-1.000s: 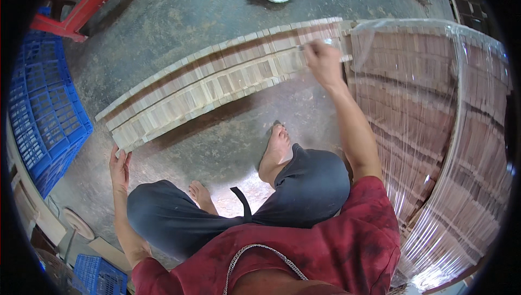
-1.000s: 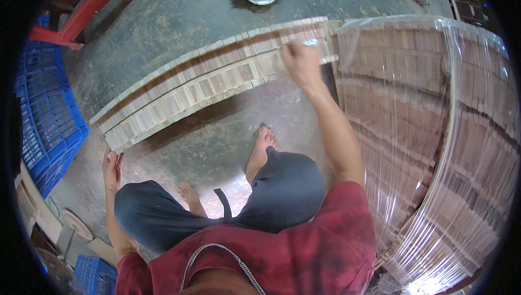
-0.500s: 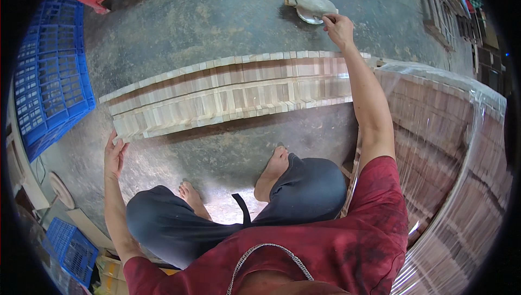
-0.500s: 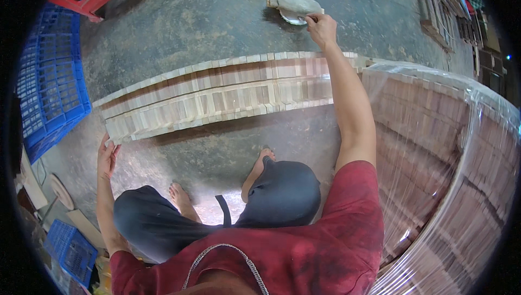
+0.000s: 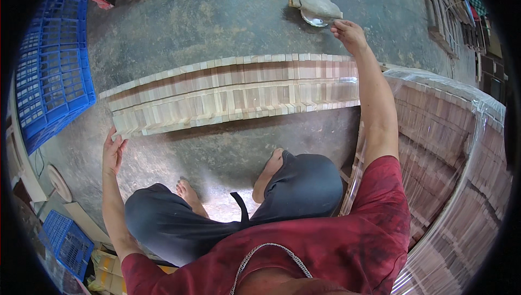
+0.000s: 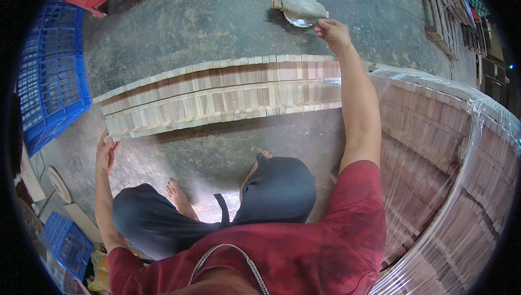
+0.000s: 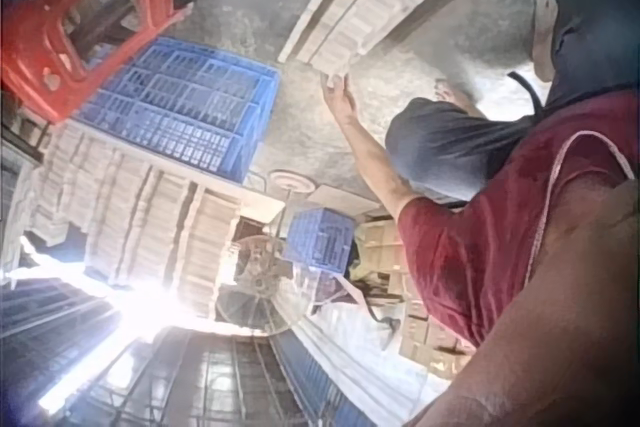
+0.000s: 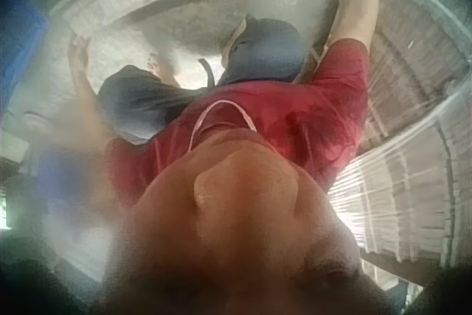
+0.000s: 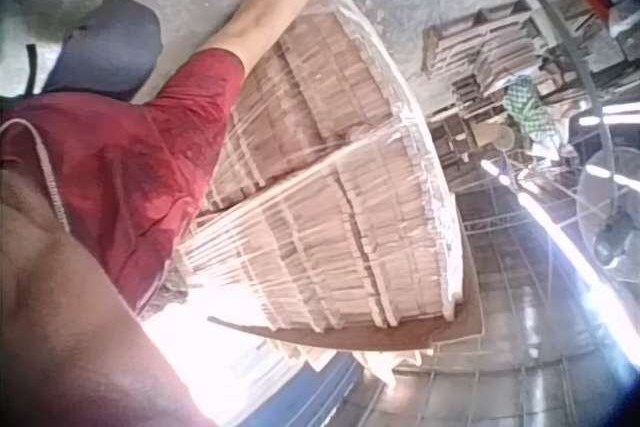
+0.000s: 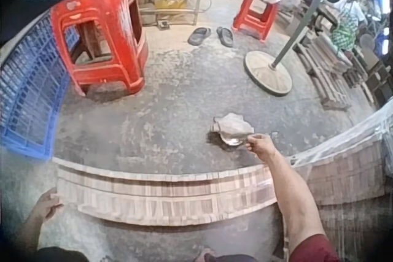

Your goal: Applying glue to wooden pieces and assembling them into furniture components.

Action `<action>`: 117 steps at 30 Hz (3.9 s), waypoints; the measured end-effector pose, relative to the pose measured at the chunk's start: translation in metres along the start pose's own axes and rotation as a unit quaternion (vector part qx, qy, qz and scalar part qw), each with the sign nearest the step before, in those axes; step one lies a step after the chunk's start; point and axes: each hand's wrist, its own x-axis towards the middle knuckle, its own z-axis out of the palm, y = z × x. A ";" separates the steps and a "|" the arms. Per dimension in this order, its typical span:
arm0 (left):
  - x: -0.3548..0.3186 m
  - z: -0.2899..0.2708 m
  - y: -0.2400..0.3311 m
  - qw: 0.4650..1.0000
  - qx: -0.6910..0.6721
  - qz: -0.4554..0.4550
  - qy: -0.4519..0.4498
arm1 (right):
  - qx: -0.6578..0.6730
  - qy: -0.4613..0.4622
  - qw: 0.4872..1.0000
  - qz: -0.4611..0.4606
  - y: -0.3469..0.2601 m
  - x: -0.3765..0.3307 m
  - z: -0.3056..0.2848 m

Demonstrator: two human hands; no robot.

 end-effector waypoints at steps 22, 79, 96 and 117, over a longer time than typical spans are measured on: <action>0.005 -0.008 -0.005 0.999 -0.022 0.003 -0.029 | 0.260 -0.193 0.946 0.023 -0.033 -0.113 -0.052; 0.002 -0.008 -0.003 1.000 0.019 0.008 -0.002 | -0.044 0.041 0.997 -0.056 0.000 -0.013 0.014; 0.005 -0.014 -0.007 1.000 0.013 -0.002 -0.007 | 0.156 -0.050 0.977 0.135 -0.007 -0.009 -0.007; 0.012 -0.016 -0.010 0.999 0.021 0.017 -0.027 | 0.098 0.065 0.992 -0.042 0.017 -0.254 -0.005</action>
